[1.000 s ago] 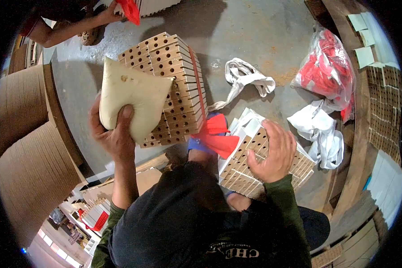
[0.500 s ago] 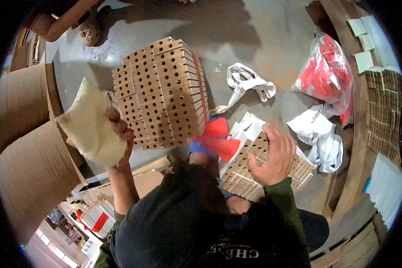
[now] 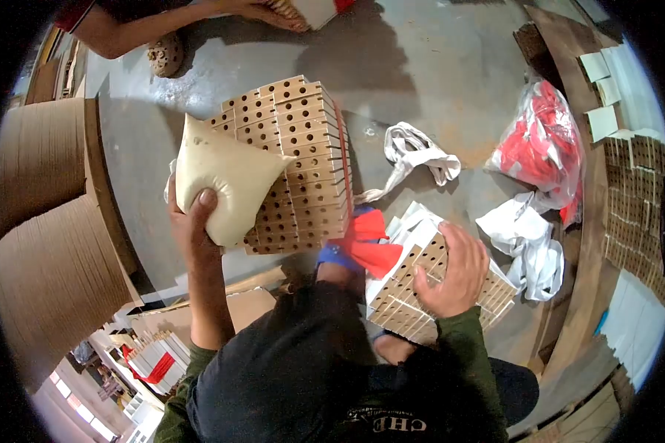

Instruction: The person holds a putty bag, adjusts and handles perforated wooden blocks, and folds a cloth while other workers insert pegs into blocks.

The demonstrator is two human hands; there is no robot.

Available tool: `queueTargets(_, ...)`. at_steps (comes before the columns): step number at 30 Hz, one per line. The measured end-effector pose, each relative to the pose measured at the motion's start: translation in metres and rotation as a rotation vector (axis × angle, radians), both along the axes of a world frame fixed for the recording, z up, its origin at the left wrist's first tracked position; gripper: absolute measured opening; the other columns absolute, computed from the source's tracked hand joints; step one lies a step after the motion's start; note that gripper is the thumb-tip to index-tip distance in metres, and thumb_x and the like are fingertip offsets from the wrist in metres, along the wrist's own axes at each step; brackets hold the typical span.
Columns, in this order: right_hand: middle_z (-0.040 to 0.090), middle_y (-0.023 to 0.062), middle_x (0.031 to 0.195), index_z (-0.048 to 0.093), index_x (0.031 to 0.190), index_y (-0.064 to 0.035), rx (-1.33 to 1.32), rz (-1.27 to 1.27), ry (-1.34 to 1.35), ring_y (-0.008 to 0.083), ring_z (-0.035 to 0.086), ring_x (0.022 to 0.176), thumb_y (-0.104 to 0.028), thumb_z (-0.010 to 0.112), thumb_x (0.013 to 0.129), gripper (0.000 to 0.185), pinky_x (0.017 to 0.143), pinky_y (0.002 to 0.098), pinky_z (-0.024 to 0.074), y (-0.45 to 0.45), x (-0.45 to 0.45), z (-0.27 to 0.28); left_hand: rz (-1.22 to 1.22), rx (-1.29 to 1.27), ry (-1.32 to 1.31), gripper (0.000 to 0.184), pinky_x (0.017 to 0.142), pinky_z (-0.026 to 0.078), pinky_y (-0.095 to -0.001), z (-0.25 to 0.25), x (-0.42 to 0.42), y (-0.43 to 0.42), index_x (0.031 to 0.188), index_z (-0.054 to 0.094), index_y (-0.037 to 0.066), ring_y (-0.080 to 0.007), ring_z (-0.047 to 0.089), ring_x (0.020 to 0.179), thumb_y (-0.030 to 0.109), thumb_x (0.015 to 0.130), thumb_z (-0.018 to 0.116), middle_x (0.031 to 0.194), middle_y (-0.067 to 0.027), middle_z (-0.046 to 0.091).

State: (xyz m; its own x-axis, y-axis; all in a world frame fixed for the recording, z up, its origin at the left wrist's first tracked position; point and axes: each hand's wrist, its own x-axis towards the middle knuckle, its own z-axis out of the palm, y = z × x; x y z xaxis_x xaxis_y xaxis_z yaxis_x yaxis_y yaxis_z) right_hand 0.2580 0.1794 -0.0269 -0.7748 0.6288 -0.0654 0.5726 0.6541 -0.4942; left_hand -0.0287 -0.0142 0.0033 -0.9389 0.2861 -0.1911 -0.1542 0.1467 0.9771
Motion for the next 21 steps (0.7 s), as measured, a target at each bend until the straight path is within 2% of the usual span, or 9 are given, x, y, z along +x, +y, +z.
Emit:
queueTargets(2, 0.053, 0.0104, 0.117, 0.046, 0.121, -0.0091, 0.000, -0.001, 0.003, 0.0282, 0.048, 0.112, -0.028, 0.066, 0.063, 0.065, 0.097, 0.0486, 0.0292, 0.000, 0.001, -0.001, 0.004, 0.104, 0.029, 0.063, 0.075, 0.050, -0.0291, -0.003, 0.001, 0.002, 0.122, 0.044, -0.002, -0.0185, 0.058, 0.087, 0.017, 0.069, 0.071, 0.102, -0.0111, 0.057)
queueTargets(9, 0.052, 0.0104, 0.118, 0.045, 0.123, -0.0099, -0.006, 0.001, 0.001, 0.0282, 0.047, 0.114, -0.030, 0.065, 0.064, 0.065, 0.097, 0.0498, 0.0284, 0.000, 0.003, -0.002, 0.027, 0.044, 0.076, 0.064, 0.076, 0.050, -0.0295, -0.010, -0.003, -0.003, 0.124, 0.043, -0.001, -0.0181, 0.058, 0.088, 0.016, 0.069, 0.071, 0.103, -0.0108, 0.057)
queueTargets(12, 0.051, 0.0103, 0.120, 0.045, 0.123, -0.0104, -0.013, 0.002, -0.010, 0.0279, 0.046, 0.115, -0.030, 0.065, 0.065, 0.065, 0.097, 0.0500, 0.0279, 0.000, 0.003, -0.003, 0.041, 0.071, 0.058, 0.059, 0.077, 0.051, -0.0302, -0.009, -0.001, 0.001, 0.121, 0.046, -0.001, -0.0177, 0.059, 0.089, 0.010, 0.069, 0.072, 0.102, -0.0103, 0.058)
queueTargets(14, 0.051, 0.0102, 0.120, 0.045, 0.124, -0.0104, -0.015, 0.002, -0.010, 0.0279, 0.046, 0.115, -0.030, 0.065, 0.064, 0.066, 0.098, 0.0499, 0.0278, 0.000, 0.003, -0.002, 0.041, 0.023, 0.135, 0.052, 0.076, 0.051, -0.0303, -0.009, 0.001, 0.006, 0.117, 0.050, 0.000, -0.0171, 0.059, 0.088, 0.003, 0.069, 0.072, 0.099, -0.0089, 0.060)
queueTargets(18, 0.051, 0.0102, 0.120, 0.044, 0.124, -0.0105, -0.028, -0.002, -0.010, 0.0277, 0.045, 0.115, -0.030, 0.066, 0.064, 0.067, 0.098, 0.0497, 0.0274, 0.000, 0.003, -0.002, 0.093, 0.035, 0.174, 0.046, 0.075, 0.051, -0.0297, -0.008, 0.006, 0.011, 0.112, 0.052, 0.002, -0.0163, 0.060, 0.086, 0.001, 0.070, 0.071, 0.097, -0.0073, 0.061)
queueTargets(21, 0.051, 0.0105, 0.121, 0.044, 0.124, -0.0105, -0.021, 0.002, 0.000, 0.0277, 0.045, 0.115, -0.029, 0.066, 0.063, 0.067, 0.098, 0.0499, 0.0275, 0.000, 0.003, -0.003, 0.057, 0.183, 0.173, 0.045, 0.074, 0.051, -0.0293, -0.007, 0.004, 0.009, 0.111, 0.052, 0.002, -0.0155, 0.060, 0.085, 0.003, 0.071, 0.072, 0.096, -0.0069, 0.061)
